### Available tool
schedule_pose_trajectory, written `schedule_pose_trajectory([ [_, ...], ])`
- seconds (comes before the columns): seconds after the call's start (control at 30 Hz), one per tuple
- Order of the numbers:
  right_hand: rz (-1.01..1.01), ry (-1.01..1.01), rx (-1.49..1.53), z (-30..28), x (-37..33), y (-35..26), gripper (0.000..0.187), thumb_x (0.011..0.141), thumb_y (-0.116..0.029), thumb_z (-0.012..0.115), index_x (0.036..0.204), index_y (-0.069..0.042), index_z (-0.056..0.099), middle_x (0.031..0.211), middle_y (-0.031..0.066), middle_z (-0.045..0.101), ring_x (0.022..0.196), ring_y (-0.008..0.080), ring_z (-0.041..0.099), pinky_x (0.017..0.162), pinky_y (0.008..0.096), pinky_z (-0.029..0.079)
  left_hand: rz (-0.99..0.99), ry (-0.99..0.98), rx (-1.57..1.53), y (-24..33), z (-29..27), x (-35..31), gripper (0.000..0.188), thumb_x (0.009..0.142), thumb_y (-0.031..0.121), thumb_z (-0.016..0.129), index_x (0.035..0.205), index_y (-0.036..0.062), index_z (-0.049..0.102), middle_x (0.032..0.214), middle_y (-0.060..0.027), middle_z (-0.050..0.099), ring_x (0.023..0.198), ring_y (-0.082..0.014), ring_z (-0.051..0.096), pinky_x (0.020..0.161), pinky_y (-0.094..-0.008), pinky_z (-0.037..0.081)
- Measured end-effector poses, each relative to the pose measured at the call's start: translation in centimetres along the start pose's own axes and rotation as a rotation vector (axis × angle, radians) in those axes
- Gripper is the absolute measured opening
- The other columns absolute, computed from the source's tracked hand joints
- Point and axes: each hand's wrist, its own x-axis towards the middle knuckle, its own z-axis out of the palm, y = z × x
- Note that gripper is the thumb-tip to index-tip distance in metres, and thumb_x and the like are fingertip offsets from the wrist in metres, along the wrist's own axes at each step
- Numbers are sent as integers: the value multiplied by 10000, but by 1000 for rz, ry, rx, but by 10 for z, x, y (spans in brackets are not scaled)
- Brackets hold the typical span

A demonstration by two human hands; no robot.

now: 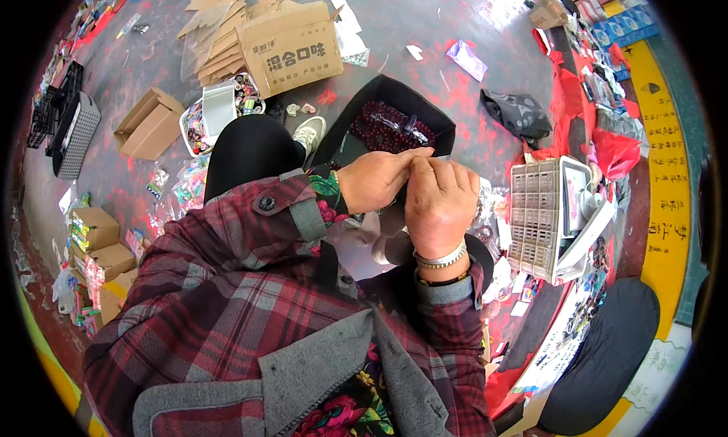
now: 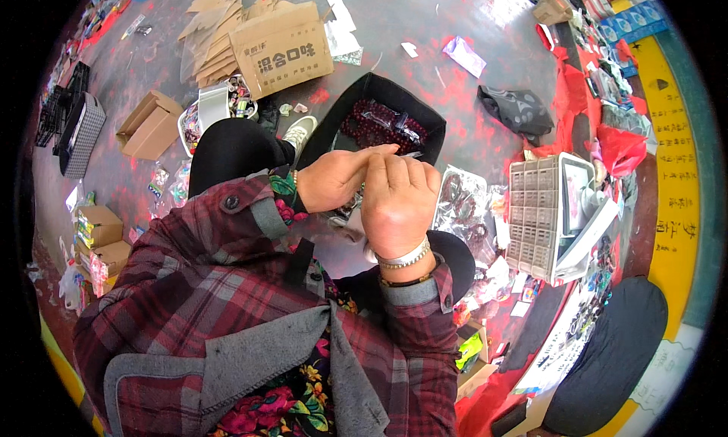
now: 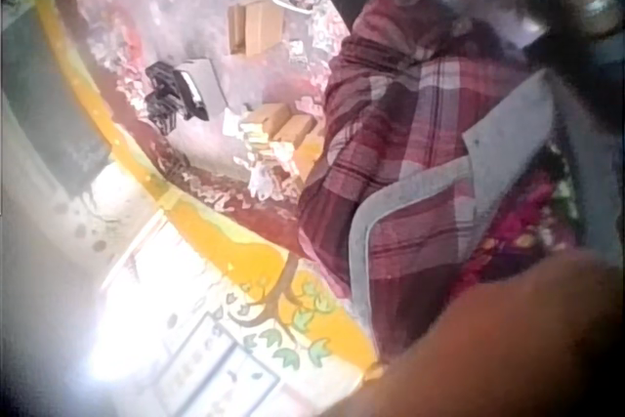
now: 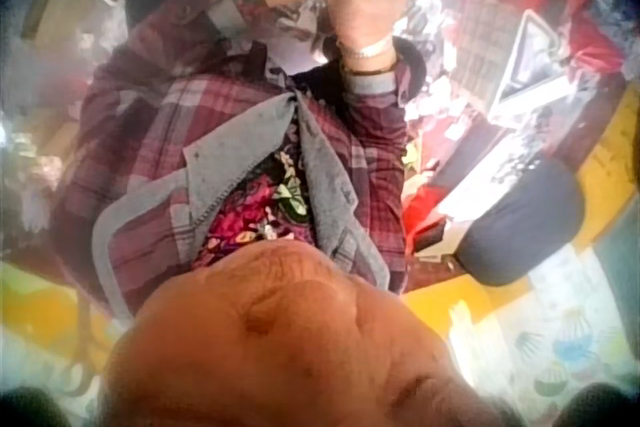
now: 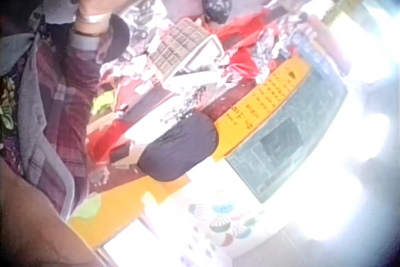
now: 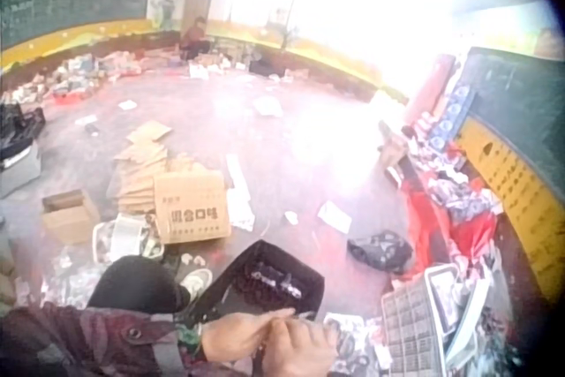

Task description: The person sits on the floor and handles red beaded bracelets. They wipe a bracelet with a cloth, place it into a clear plastic bag, and seal the bag. The person repeats this process with another bracelet, handling them one at a time.

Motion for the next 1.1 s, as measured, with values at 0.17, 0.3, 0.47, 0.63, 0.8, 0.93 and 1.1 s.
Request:
schedule_pose_trajectory([
  [0.17, 12, -18, 35, 3, -2, 1, 140, 653, -29, 614, 783, -45, 563, 725, 71, 536, 671, 236, 523, 645, 344, 405, 15, -25, 53, -2, 1, 0, 420, 872, 59, 411, 1284, -14, 373, 1086, -243, 552, 991, -356, 563, 817, -344, 467],
  [0.3, 52, 75, 109, 10, -3, 6, 130, 635, -29, 601, 738, -37, 523, 706, 88, 505, 656, 248, 499, 624, 359, 406, 38, 5, 38, -4, 3, 0, 411, 876, 68, 417, 1278, -9, 382, 1061, -241, 564, 970, -354, 573, 799, -339, 471],
  [0.47, 237, 140, 240, 11, -6, 12, 149, 635, 4, 621, 747, -53, 541, 703, 79, 529, 643, 254, 519, 588, 349, 423, -5, 30, 3, 3, 0, 2, 370, 897, 86, 419, 1254, -9, 416, 1008, -234, 587, 929, -330, 597, 775, -318, 477],
  [0.63, 449, 151, 433, 8, -8, 16, 136, 651, 23, 614, 745, -57, 558, 677, 76, 533, 620, 216, 533, 586, 290, 438, -67, 18, -81, -2, 1, 2, 331, 931, 113, 400, 1236, -9, 446, 989, -183, 620, 904, -223, 621, 787, -289, 474],
  [0.8, 878, 265, 875, -4, -10, 39, 28, 780, 23, 602, 780, -5, 605, 734, -5, 573, 660, 58, 494, 604, 197, 402, -254, -32, -444, -15, 0, 1, 342, 955, 146, 364, 1242, -25, 437, 1071, -125, 595, 1005, -144, 557, 866, -254, 436],
  [0.93, 488, 160, 538, -4, -10, 30, 90, 753, 27, 632, 840, 7, 639, 765, 60, 616, 692, 113, 543, 628, 237, 427, -297, -15, -732, -21, 3, 2, 340, 957, 129, 358, 1243, -43, 423, 1115, -124, 559, 1047, -153, 529, 901, -262, 417],
  [1.1, 325, 60, 289, 4, -7, 9, 179, 672, -60, 658, 849, -71, 631, 754, 72, 598, 727, 237, 561, 657, 333, 411, -223, -19, -610, -17, 5, 4, 323, 951, 103, 371, 1228, -54, 425, 1101, -104, 558, 1008, -128, 528, 870, -249, 434],
])
